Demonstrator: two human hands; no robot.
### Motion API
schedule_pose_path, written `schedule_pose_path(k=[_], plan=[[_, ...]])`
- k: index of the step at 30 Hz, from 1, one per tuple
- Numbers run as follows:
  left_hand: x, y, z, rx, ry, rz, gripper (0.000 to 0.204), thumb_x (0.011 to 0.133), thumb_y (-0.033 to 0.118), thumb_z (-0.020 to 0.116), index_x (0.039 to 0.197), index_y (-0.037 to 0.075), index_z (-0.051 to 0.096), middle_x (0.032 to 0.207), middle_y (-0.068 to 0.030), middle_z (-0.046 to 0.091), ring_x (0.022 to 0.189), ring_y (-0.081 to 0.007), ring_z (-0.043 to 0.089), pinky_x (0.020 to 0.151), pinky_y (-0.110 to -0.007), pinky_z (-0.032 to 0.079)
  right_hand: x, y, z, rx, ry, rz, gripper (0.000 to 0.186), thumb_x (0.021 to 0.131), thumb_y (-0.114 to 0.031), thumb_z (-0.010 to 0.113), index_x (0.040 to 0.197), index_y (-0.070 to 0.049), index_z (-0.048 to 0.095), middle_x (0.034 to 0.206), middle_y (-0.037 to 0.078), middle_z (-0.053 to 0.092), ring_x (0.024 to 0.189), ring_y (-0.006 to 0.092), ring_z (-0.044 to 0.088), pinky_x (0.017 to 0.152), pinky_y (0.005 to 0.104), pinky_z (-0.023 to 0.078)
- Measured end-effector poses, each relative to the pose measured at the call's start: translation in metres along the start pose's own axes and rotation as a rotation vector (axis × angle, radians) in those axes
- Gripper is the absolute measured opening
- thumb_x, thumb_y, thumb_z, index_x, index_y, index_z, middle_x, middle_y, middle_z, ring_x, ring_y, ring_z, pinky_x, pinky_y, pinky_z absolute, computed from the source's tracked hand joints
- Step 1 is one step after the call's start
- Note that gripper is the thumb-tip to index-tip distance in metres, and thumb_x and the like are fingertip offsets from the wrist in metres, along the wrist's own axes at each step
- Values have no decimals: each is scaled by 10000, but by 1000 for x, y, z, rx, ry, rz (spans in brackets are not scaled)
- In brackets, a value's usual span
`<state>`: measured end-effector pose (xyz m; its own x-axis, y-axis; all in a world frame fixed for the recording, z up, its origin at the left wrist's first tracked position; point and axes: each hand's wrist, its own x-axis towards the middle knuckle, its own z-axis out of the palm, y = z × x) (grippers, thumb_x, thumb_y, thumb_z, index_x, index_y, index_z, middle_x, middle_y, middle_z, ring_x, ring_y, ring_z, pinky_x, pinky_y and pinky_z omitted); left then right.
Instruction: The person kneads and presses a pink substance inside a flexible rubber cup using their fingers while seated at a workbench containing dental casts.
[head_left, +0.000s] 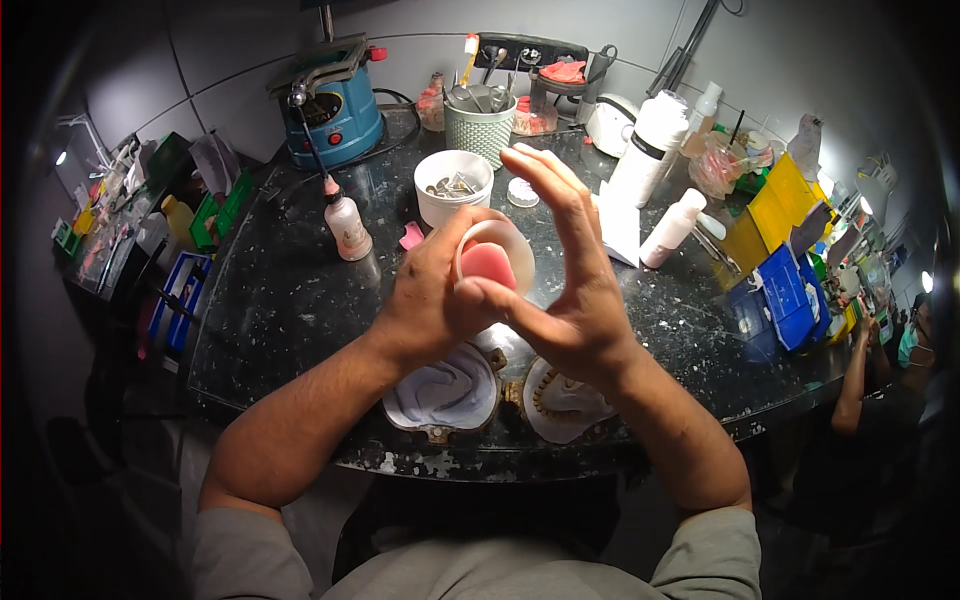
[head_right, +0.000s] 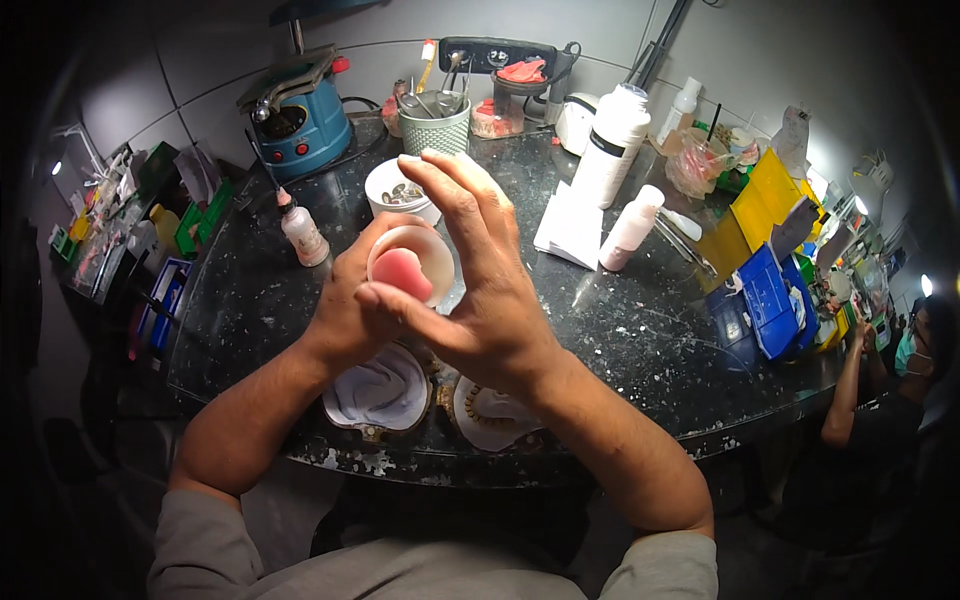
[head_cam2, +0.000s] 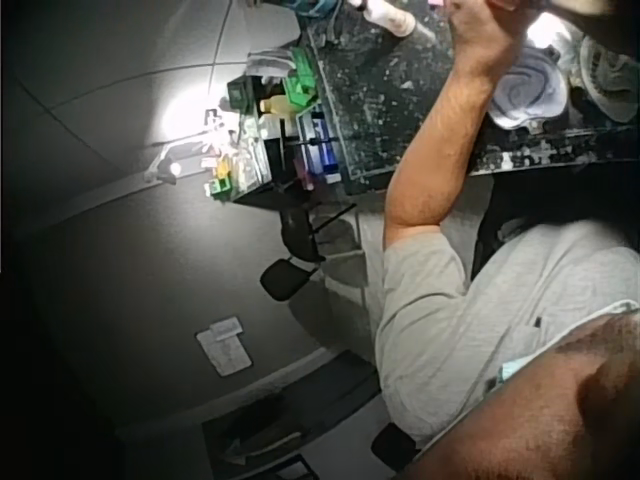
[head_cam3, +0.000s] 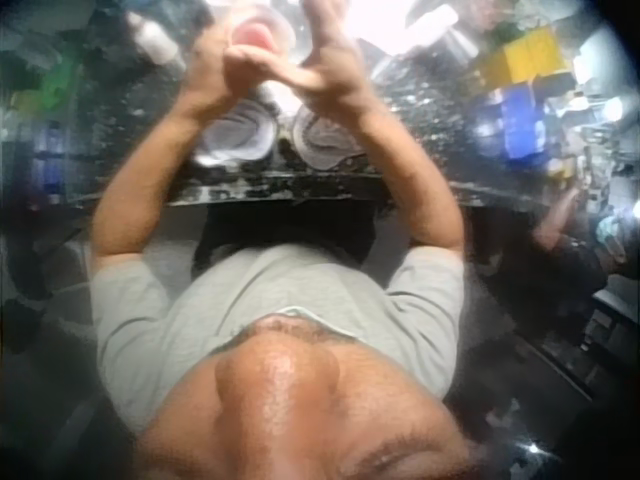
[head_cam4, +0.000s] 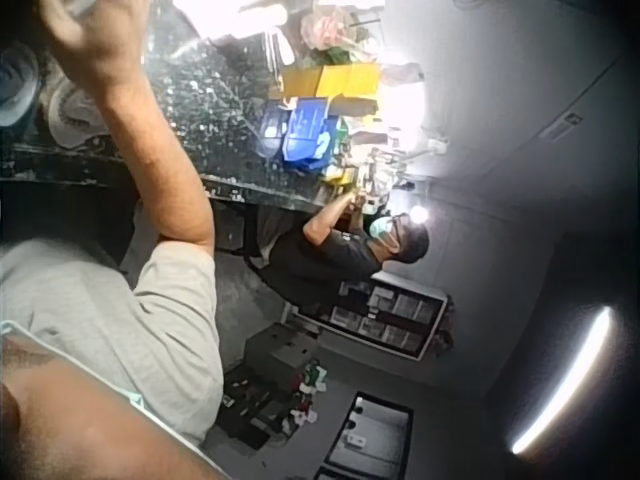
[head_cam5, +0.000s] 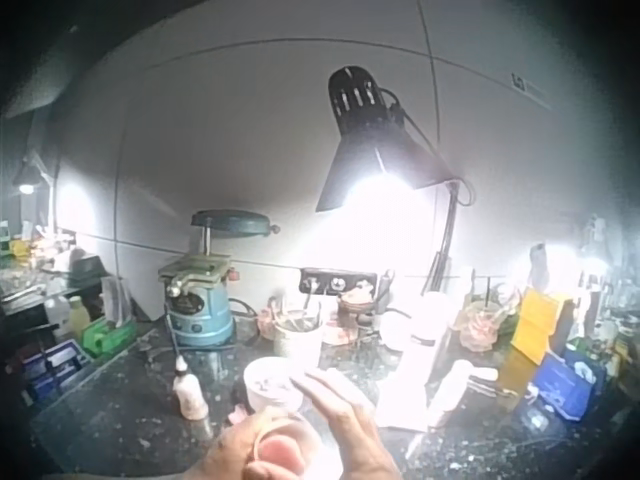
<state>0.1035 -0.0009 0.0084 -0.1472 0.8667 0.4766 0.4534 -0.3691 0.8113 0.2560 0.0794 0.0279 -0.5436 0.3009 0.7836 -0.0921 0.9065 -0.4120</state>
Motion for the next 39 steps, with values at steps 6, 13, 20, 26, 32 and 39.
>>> schedule_pose_path(k=[6,13,20,26,32,39], plan=[[0,-11,5,121,-9,343,519,725,115,853,1159,48,575,1099,-93,631,1044,-230,657,909,-336,523,-9,16,-1,1097,-109,750,949,833,-327,808,1534,0,258,1537,225,338,1459,296,295,1200,412,223],[-1,-8,5,39,-53,296,467,734,83,836,1131,52,592,1115,-80,594,1061,-223,631,932,-330,502,-11,16,1,1223,-108,783,982,838,-306,806,1544,28,211,1575,251,252,1478,328,252,1207,412,205],[-4,-9,1,70,-39,245,436,728,92,834,1089,69,591,1082,-58,600,1064,-196,626,925,-320,499,-15,18,1,1289,-41,797,1008,852,-339,792,1561,0,160,1582,268,220,1481,315,243,1214,398,186],[2,-20,-5,-208,-121,116,326,717,-18,755,867,87,485,865,-13,534,825,-112,547,765,-282,470,-21,39,-18,1236,68,715,832,918,-551,640,1509,-55,329,1488,163,433,1442,258,303,1209,463,145],[-2,-20,-14,-315,-176,14,207,778,-9,692,764,68,500,740,2,576,679,-80,518,655,-265,444,-20,57,-37,1075,407,735,330,1025,-330,568,770,-162,444,697,-47,354,663,91,407,812,319,471],[5,-11,-11,-363,-62,-56,461,756,79,781,1151,45,547,1009,-31,617,924,-100,608,837,-260,503,-21,63,-41,901,191,686,341,1053,-293,520,746,-152,475,618,-62,332,564,70,314,621,264,360]])
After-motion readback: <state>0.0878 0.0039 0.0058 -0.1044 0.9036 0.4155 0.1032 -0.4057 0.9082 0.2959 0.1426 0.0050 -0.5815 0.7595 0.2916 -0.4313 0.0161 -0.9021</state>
